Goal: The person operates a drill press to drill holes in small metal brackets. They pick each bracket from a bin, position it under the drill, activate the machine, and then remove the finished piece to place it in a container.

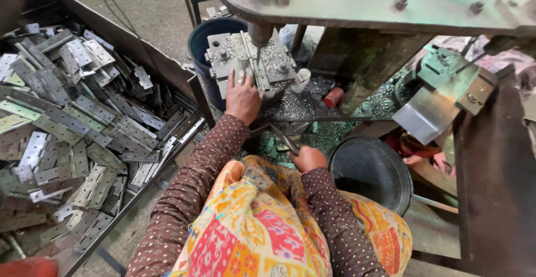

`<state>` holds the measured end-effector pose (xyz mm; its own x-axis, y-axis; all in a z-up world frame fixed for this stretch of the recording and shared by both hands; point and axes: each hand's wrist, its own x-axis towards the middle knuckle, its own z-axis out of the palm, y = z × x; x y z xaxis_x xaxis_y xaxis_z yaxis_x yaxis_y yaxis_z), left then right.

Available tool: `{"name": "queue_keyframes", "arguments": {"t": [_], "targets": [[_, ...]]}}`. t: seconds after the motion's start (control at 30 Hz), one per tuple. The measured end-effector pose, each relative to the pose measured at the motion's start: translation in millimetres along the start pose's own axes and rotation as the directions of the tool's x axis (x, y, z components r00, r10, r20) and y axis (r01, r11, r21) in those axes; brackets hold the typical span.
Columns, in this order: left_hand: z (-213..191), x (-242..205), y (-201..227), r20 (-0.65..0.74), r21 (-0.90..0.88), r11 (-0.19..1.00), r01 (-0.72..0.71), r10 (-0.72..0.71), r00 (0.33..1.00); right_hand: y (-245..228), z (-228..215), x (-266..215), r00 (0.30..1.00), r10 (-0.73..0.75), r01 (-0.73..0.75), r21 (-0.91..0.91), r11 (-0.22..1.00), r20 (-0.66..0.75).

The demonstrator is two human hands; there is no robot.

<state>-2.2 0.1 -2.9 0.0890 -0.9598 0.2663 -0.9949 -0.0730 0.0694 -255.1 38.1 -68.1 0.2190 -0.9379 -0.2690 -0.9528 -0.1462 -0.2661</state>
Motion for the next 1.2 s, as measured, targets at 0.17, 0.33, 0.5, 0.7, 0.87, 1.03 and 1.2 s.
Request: {"name": "queue_keyframes", "arguments": {"t": [0.17, 0.33, 0.5, 0.7, 0.87, 1.03, 1.2], "targets": [[6.7, 0.3, 3.1, -0.122, 0.135, 0.990, -0.033, 0.049, 0.991, -12.3, -27.4, 9.6, 0.993, 0.013, -0.010, -0.031, 0.999, 0.118], [13.3, 2.1, 6.1, -0.039, 0.121, 0.992, -0.019, 0.023, 0.999, 0.8, -8.0, 24.8, 0.994, 0.006, 0.002, -0.074, 0.997, 0.112], [10.2, 5.1, 0.0, -0.231, 0.152, 0.988, -0.014, 0.050, 0.972, 30.3, 54.1, 27.0, 0.998, -0.061, 0.058, 0.091, 0.994, 0.031], [7.6, -0.7, 1.2, -0.168, 0.132, 0.991, -0.018, 0.041, 0.985, 27.3, 49.5, 27.2, 0.998, -0.037, 0.032, 0.090, 0.995, 0.057], [11.1, 16.4, -6.3, 0.048, 0.060, 0.998, 0.007, -0.010, 0.999, 2.3, -3.5, 29.6, 0.986, 0.012, -0.009, -0.021, 1.000, 0.168], [14.1, 31.1, -12.2, 0.037, 0.089, 0.996, 0.007, -0.010, 0.999, 5.9, 5.1, 24.3, 0.988, 0.034, -0.041, 0.043, 0.998, 0.153], [9.6, 18.3, -15.9, 0.066, 0.041, 0.999, 0.015, -0.017, 0.998, 18.3, 43.3, 12.3, 0.998, -0.054, 0.049, 0.118, 0.992, 0.039]]}}
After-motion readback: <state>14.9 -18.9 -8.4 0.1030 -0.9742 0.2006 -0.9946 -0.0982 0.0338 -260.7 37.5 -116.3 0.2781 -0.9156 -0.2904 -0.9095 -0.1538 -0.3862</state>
